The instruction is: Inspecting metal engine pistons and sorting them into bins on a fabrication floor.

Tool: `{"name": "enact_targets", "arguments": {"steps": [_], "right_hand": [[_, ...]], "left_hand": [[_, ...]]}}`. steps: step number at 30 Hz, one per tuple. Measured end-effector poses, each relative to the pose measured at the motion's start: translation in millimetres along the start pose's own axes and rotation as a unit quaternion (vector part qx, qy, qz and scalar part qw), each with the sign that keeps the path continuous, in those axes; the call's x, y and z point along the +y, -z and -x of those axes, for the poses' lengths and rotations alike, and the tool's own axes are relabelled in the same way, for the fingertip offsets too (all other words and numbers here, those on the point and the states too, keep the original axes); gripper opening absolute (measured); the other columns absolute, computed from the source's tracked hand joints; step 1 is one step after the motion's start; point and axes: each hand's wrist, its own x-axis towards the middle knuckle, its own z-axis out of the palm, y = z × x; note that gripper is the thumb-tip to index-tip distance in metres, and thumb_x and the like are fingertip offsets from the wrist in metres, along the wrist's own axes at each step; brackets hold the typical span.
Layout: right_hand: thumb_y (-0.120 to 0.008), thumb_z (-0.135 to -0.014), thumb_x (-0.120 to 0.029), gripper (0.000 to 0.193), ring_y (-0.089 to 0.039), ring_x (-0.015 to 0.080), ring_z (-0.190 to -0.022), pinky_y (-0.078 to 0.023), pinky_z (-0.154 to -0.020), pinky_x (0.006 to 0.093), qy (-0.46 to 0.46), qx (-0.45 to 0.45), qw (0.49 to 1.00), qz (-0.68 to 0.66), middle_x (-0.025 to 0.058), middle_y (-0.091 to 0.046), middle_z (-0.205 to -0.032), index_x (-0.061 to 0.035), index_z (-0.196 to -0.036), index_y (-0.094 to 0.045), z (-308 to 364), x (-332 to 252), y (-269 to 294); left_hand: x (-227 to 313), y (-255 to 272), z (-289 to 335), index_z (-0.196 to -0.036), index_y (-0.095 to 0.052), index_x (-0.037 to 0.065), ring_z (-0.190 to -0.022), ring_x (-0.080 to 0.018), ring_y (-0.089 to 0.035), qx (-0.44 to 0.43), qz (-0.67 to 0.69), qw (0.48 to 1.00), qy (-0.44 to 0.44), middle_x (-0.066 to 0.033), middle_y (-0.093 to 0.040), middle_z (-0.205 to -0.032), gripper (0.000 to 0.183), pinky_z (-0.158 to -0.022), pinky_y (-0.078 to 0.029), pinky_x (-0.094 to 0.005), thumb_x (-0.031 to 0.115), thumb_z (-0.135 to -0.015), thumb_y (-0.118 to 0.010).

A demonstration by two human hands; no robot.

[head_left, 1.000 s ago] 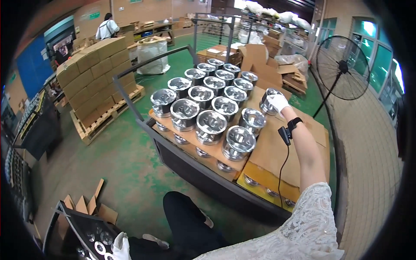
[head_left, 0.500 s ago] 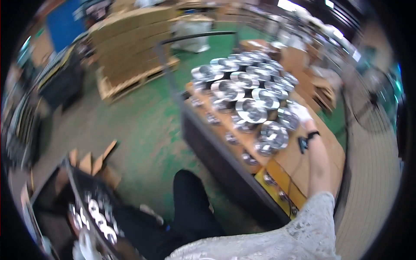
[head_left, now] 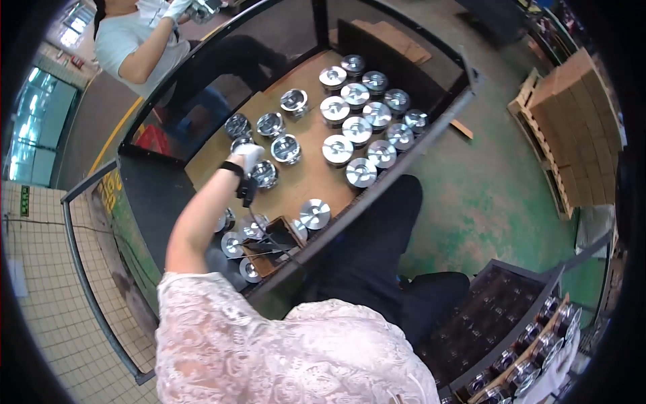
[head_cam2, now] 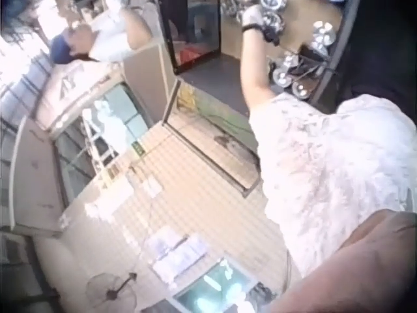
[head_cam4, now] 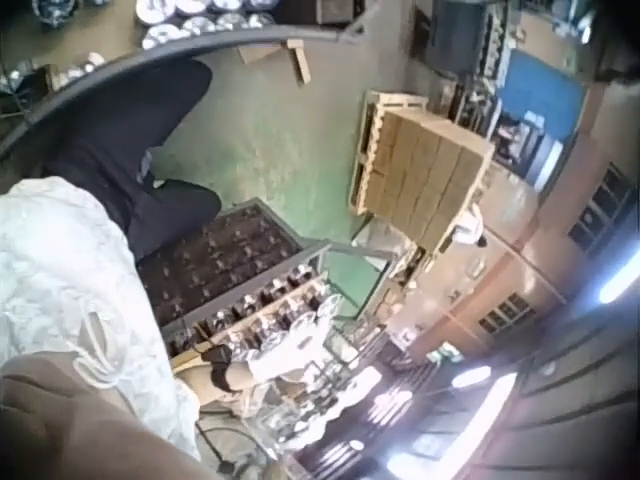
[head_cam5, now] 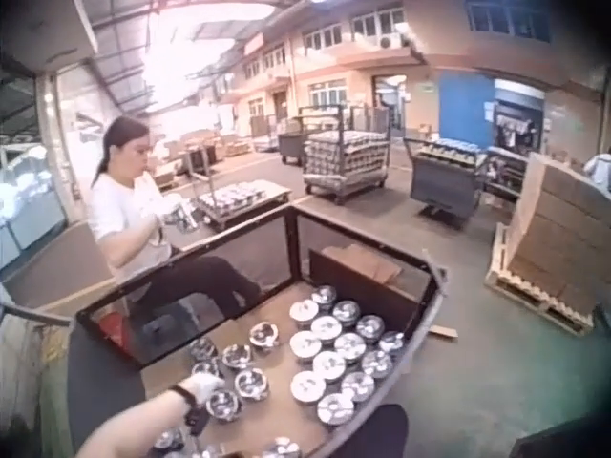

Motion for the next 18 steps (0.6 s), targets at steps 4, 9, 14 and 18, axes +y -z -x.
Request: {"name": "enact_targets", "arguments": {"steps": [4,9,14,18], "right_hand": [[-0.039,-0.103,-0.014,0.041,-0.040,0.0193,-0.137,-0.024,-0.117,0.0312,-0.110,-0.214,0.961,-0.135,0.0120,-0.049,-0.144,0.0015,-0.140,-0.046,-8.7,-19.0,-80.3],[-0.047,-0.101,-0.008,0.039,-0.046,0.0166,-0.131,-0.029,-0.112,0.0284,-0.157,-0.306,0.930,-0.130,0.0093,-0.052,-0.142,0.0010,-0.139,-0.049,6.5,-7.6,-95.5],[-0.048,-0.101,-0.006,0.038,-0.051,0.0084,-0.114,-0.036,-0.100,0.0202,-0.188,-0.307,0.923,-0.135,0.0034,-0.055,-0.136,0.0002,-0.139,-0.050,11.8,-28.6,-105.5],[-0.048,-0.097,0.002,0.039,-0.052,0.0124,-0.117,-0.038,-0.102,0.0237,-0.204,-0.301,0.916,-0.167,0.0055,-0.055,-0.136,0.0004,-0.136,-0.052,23.0,-35.4,-109.1]], "left_hand": [[-69.2,-106.1,-17.8,-0.108,-0.069,0.012,-0.100,-0.0287,-0.067,-0.040,-0.180,0.977,0.110,-0.0116,-0.070,-0.107,0.027,-0.084,-0.053,-0.0361,0.018,-0.088,-0.054],[57.4,-183.9,-16.4,-0.114,-0.066,0.007,-0.092,-0.0271,-0.069,-0.223,0.075,0.969,-0.078,-0.0154,-0.070,-0.100,0.046,-0.079,-0.055,-0.0334,0.036,-0.079,-0.072],[217.4,-178.5,17.1,-0.150,-0.018,0.008,-0.138,-0.0411,-0.031,-0.216,0.053,0.948,0.228,-0.0165,-0.030,-0.150,0.123,-0.106,-0.038,-0.0577,0.054,-0.058,-0.086],[233.8,-186.3,26.2,-0.151,-0.015,0.008,-0.134,-0.0341,-0.034,-0.154,-0.030,0.947,0.281,-0.0130,-0.032,-0.144,0.115,-0.101,-0.040,-0.0570,0.047,-0.068,-0.083]]}}
